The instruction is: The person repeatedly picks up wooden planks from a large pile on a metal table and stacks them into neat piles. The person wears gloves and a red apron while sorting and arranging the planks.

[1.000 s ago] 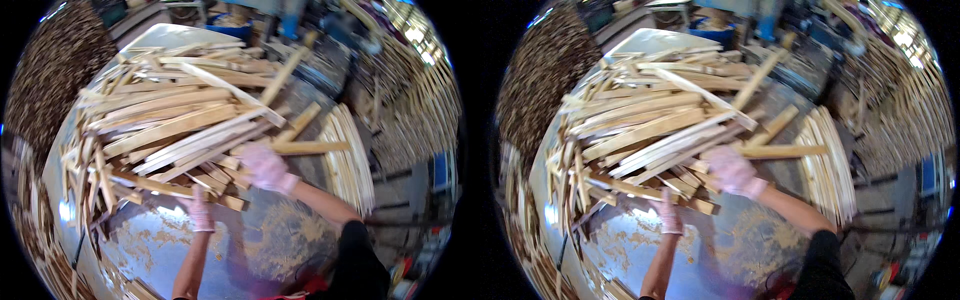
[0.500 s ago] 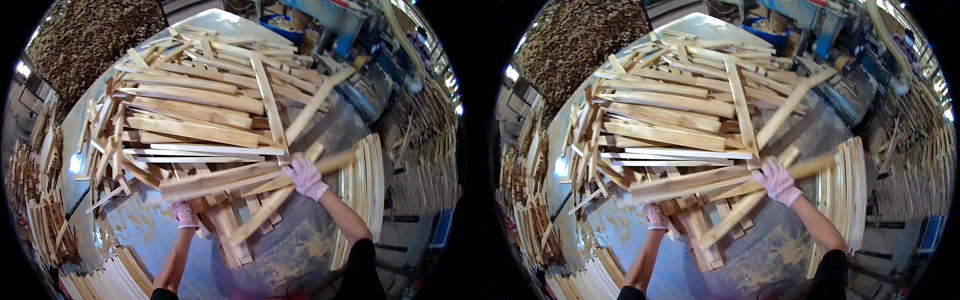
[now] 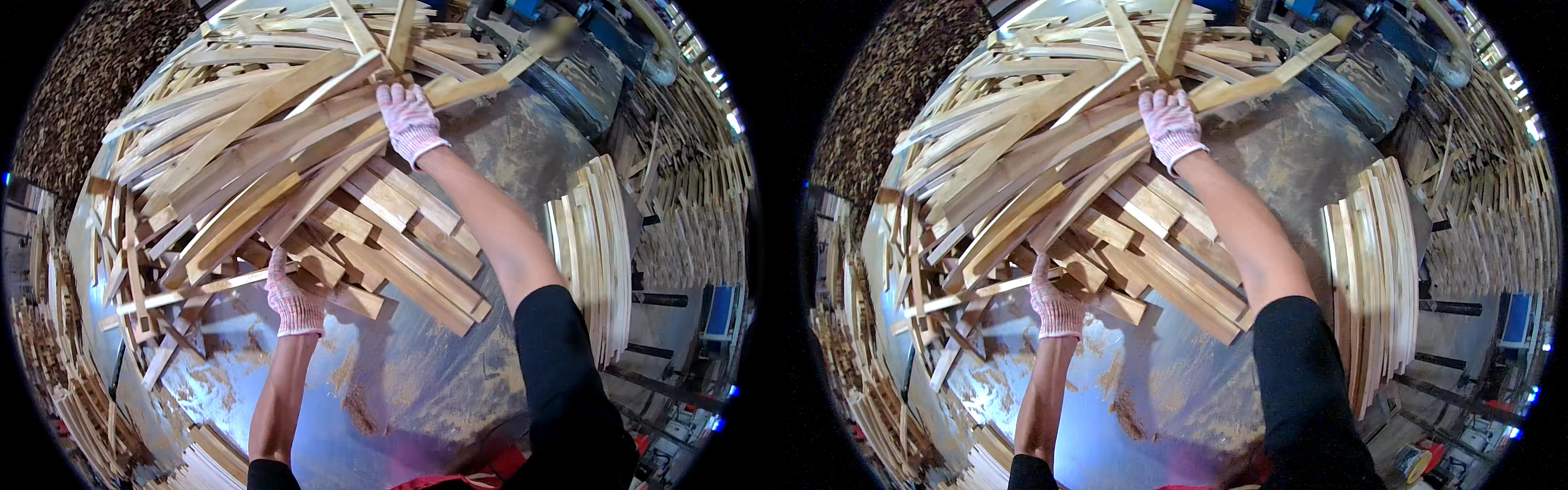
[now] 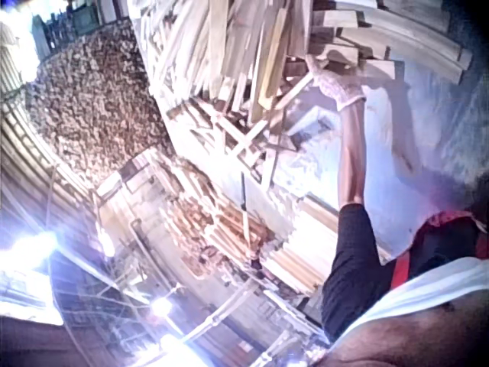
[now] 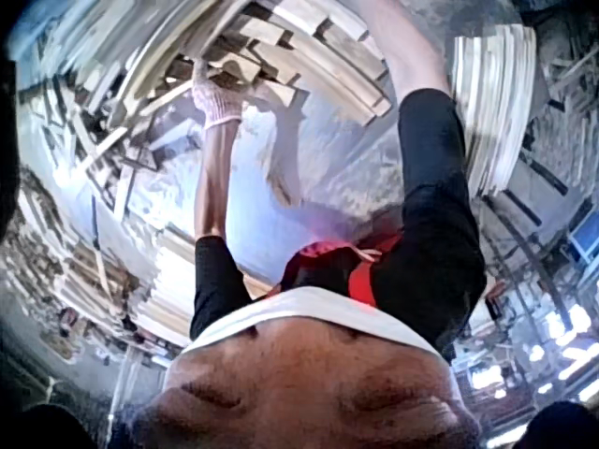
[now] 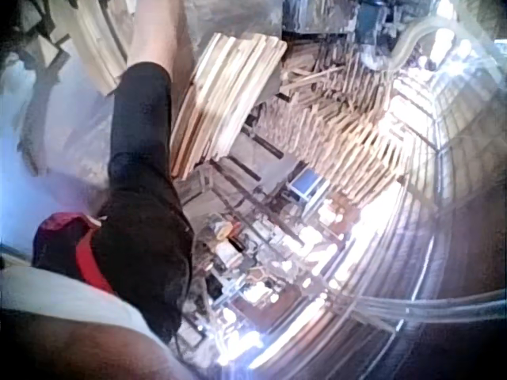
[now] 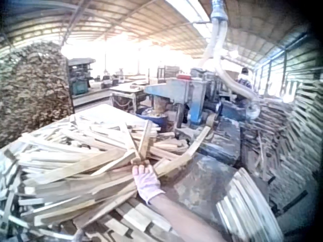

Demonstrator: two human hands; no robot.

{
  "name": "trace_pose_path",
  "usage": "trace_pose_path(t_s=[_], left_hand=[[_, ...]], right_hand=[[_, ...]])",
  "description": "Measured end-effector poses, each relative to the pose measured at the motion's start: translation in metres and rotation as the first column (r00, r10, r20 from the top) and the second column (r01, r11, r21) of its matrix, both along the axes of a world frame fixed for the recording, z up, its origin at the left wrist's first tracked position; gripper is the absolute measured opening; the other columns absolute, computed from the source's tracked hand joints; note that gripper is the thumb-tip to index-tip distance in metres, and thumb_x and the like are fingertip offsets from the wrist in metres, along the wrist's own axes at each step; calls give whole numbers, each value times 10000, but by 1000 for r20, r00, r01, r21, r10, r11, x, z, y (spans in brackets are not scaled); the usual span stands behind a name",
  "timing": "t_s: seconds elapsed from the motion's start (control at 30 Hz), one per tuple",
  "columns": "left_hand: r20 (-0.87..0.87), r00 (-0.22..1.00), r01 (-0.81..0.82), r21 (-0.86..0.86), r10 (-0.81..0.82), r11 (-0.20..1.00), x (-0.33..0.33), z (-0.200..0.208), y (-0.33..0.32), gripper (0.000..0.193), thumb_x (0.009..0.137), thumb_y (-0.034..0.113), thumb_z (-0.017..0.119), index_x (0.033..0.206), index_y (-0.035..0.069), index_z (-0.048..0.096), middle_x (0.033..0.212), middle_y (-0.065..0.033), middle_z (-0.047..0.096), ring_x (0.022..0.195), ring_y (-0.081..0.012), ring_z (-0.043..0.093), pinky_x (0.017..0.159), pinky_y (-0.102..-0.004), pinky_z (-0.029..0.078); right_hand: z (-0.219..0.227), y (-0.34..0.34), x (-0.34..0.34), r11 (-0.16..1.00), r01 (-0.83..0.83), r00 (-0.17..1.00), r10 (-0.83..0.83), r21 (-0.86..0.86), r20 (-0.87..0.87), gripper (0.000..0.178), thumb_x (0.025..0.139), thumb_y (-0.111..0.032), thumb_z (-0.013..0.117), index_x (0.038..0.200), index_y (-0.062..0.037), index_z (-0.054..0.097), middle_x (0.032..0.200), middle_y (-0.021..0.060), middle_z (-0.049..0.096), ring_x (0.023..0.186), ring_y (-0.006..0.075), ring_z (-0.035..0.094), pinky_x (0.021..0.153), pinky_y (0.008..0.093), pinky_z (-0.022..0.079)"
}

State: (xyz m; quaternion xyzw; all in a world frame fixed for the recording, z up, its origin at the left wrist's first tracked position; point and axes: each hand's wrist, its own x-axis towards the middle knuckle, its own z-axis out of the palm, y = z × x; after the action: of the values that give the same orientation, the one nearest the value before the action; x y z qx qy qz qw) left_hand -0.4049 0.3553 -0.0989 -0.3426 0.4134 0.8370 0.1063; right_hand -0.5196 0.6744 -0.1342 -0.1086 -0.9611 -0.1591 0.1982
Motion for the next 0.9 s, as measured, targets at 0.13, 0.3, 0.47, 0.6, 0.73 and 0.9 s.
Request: trace_pose_path(t_s=[0.13,0.3,0.47,0.6,0.73,0.9], left_hand=[[-18,983,181,-54,-182,982,5,7,25,275,945,351,688,1087,117,659,905,-67,688,763,-253,675,733,-358,590],[-240,760,351,-631,-604,692,15,-53,-3,766,861,433,782,1445,55,462,1319,-190,596,1195,-354,581,1058,-521,442],[-272,769,189,-767,-578,613,100,-38,43,1032,921,396,747,1619,-2,99,1674,-246,146,1534,-357,194,1255,-475,193],[-220,861,-38,-927,-459,373,86,-69,96,985,927,431,746,1599,-15,179,1653,-246,202,1532,-348,187,1236,-467,214],[-160,961,-74,-936,-228,344,59,-64,127,1090,879,484,765,1589,-47,130,1633,-270,184,1522,-349,174,1239,-453,186],[-264,962,-152,-730,-70,666,44,-55,191,1311,826,683,725,1593,-78,-18,1655,-320,48,1556,-396,40,1276,-470,61]], right_hand=[[45,4,-16,950,168,979,-130,-265,154,403,1007,-173,458,1381,-30,500,1363,218,597,1239,367,594,1086,544,406],[23,-36,99,985,-167,979,171,-46,108,648,1009,-305,364,1603,-66,262,1703,171,159,1583,357,93,1298,491,87],[15,2,362,940,144,850,43,-311,524,714,947,-129,499,1610,-107,237,1704,145,155,1571,351,142,1298,501,65],[45,70,471,926,352,741,-186,-138,646,597,965,-220,531,1541,-118,410,1632,193,305,1529,427,226,1277,555,140],[54,70,460,913,304,869,-149,-272,471,614,786,-161,697,1367,-39,540,1436,219,455,1409,477,338,1232,601,220],[27,63,482,957,237,888,-143,-169,437,606,763,-177,682,1321,18,547,1474,245,421,1458,518,258,1238,655,140]])
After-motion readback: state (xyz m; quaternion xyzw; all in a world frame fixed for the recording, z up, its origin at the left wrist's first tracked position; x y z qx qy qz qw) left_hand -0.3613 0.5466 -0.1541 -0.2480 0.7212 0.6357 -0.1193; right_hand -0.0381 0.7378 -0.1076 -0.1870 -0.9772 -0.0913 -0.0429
